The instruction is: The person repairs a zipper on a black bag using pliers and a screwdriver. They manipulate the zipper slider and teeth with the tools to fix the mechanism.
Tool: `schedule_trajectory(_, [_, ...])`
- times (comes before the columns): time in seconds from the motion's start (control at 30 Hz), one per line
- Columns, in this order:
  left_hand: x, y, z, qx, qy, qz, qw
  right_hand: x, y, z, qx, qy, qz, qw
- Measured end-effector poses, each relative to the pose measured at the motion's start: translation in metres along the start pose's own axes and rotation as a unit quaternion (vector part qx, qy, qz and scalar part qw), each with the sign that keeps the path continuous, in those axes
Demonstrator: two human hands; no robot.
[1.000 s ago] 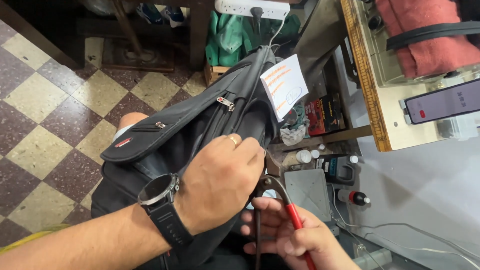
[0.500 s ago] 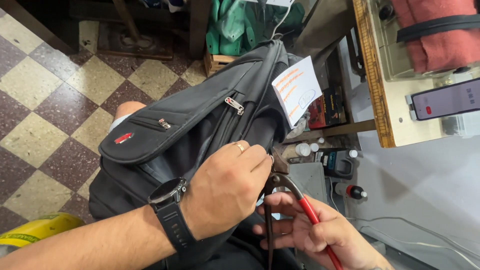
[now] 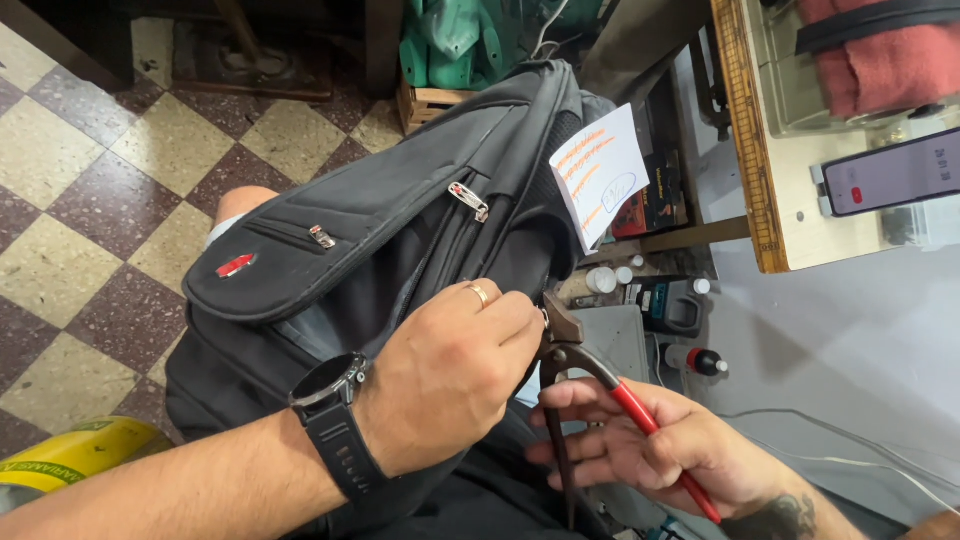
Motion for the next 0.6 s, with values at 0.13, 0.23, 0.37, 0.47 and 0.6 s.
schedule_trajectory(0.13, [-0.002, -0.002, -0.002, -0.021, -0.029, 0.003, 0.999, -0.001, -0.004, -0.009, -0.005, 0.002, 0.013, 1.0])
schedule_trajectory(0.23, [-0.001, -0.002, -0.002, -0.028, -0.052, -0.012, 0.998, -0.006, -0.005, -0.016, -0.034, -0.008, 0.018, 0.999])
schedule_trajectory(0.37, [0.002, -0.006, -0.003, -0.039, -0.082, -0.054, 0.994, -0.018, -0.001, -0.017, -0.037, 0.016, 0.025, 0.999])
schedule_trajectory(0.47, [0.002, -0.008, -0.002, -0.037, -0.058, -0.077, 0.995, -0.017, 0.001, -0.009, -0.011, -0.022, -0.012, 1.0])
schedule_trajectory(0.6, [0.0, -0.012, -0.004, -0.066, -0.044, -0.11, 0.991, -0.022, 0.003, -0.014, -0.023, -0.03, -0.011, 0.999])
Point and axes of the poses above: each hand's wrist, its own y-axis towards the middle knuckle, its own z-axis out of the palm, x = y × z, the point moved 8 cm from there along y, towards the middle knuckle, and after that the axes turned 15 degrees about y, right-handed, at the moved point
